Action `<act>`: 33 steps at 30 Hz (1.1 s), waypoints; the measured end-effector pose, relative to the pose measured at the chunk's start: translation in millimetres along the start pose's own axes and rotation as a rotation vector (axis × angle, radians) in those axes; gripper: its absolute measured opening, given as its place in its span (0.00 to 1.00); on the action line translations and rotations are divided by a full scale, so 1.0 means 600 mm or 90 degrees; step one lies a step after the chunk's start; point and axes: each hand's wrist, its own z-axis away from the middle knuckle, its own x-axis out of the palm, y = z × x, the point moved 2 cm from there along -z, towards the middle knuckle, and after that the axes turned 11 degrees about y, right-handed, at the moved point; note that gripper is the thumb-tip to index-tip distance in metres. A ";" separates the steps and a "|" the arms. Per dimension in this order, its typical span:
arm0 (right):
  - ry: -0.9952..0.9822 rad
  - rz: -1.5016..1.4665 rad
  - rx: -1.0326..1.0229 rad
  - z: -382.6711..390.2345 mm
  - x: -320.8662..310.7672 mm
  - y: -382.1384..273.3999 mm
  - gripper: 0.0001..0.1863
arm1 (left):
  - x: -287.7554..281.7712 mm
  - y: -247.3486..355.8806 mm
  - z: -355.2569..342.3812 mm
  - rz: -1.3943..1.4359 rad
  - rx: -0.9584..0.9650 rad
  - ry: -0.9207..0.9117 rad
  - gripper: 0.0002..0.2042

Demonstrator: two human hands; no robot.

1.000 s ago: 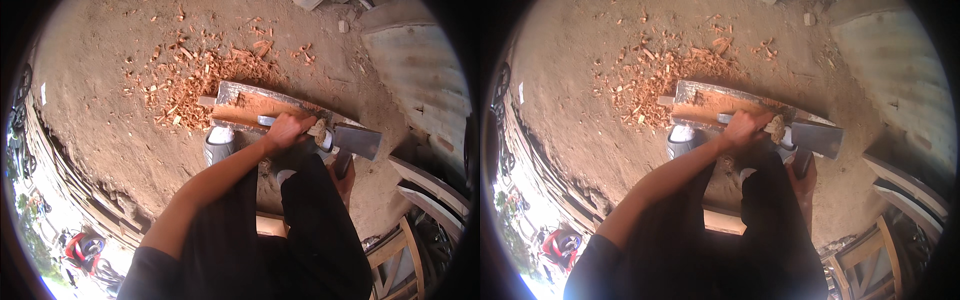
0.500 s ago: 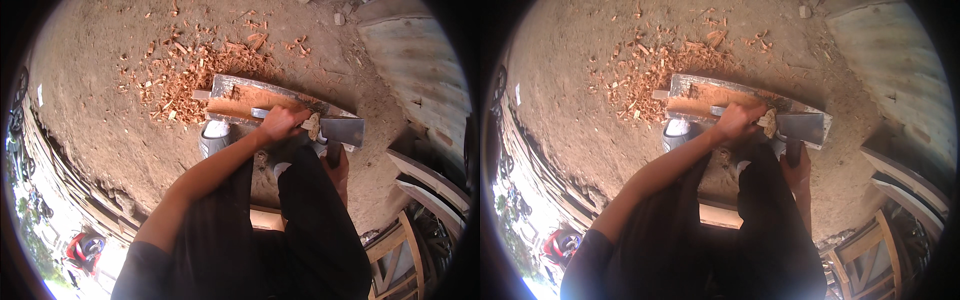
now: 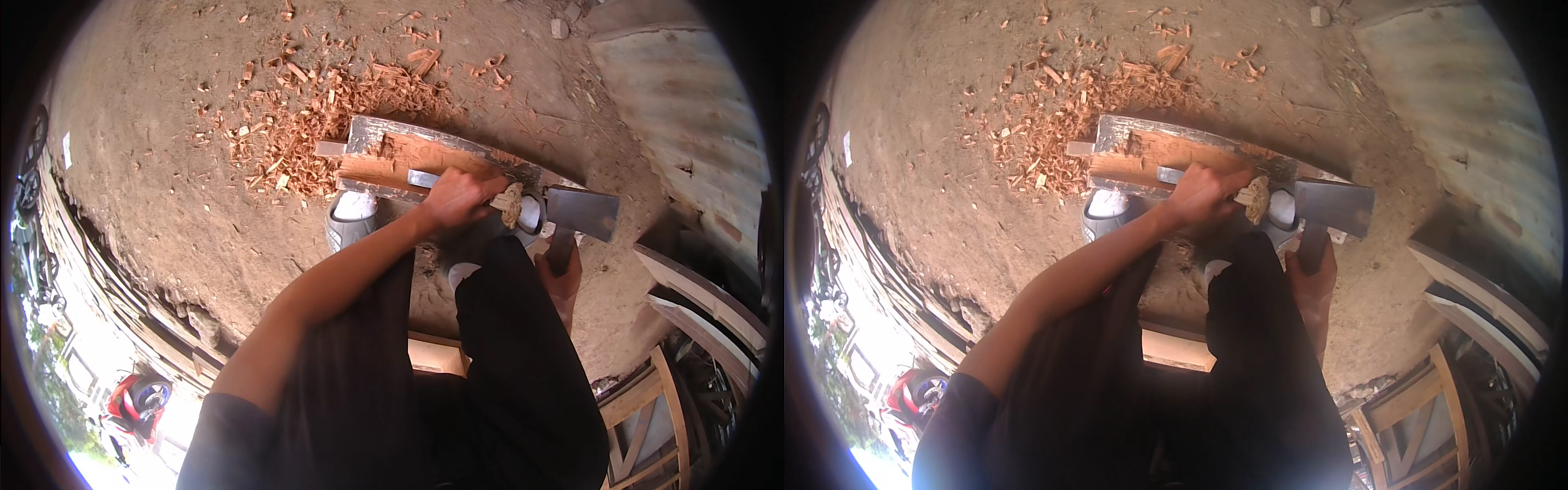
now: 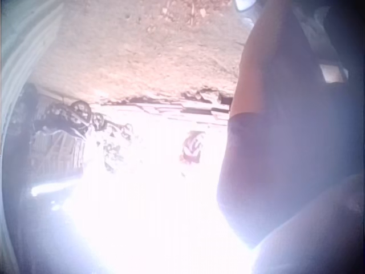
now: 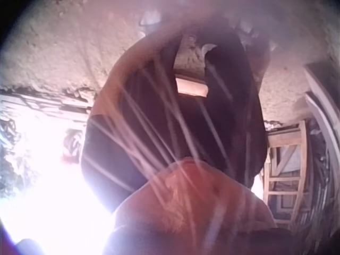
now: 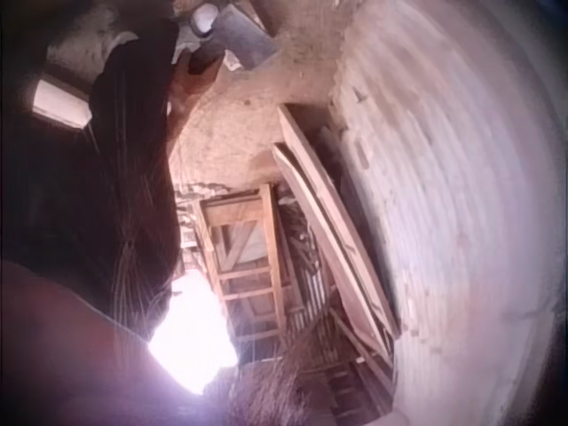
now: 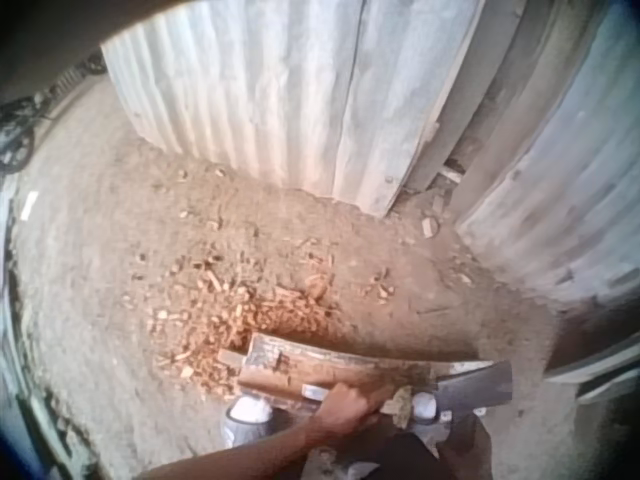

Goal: The person uses a small axe to repeatedly strike and shape a piece of wood clamped in a metal vise. Wood shavings accumulate on the ground as the person continues to chip away at the wood.

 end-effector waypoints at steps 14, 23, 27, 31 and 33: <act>-0.026 -0.258 0.062 0.020 -0.035 -0.091 0.30 | 0.010 0.024 -0.012 0.089 0.051 0.061 0.32; 0.006 -0.013 -0.068 0.026 0.000 -0.038 0.21 | 0.013 0.015 -0.001 0.104 0.019 0.084 0.30; 0.047 -0.014 -0.089 0.036 0.006 -0.035 0.19 | 0.024 0.018 -0.006 0.054 0.031 0.086 0.27; -0.019 0.023 0.054 0.006 -0.007 -0.052 0.20 | 0.036 0.009 -0.006 0.066 0.036 0.113 0.25; -0.002 -0.123 0.122 0.006 -0.005 -0.064 0.17 | 0.035 0.010 -0.003 0.057 0.031 0.104 0.24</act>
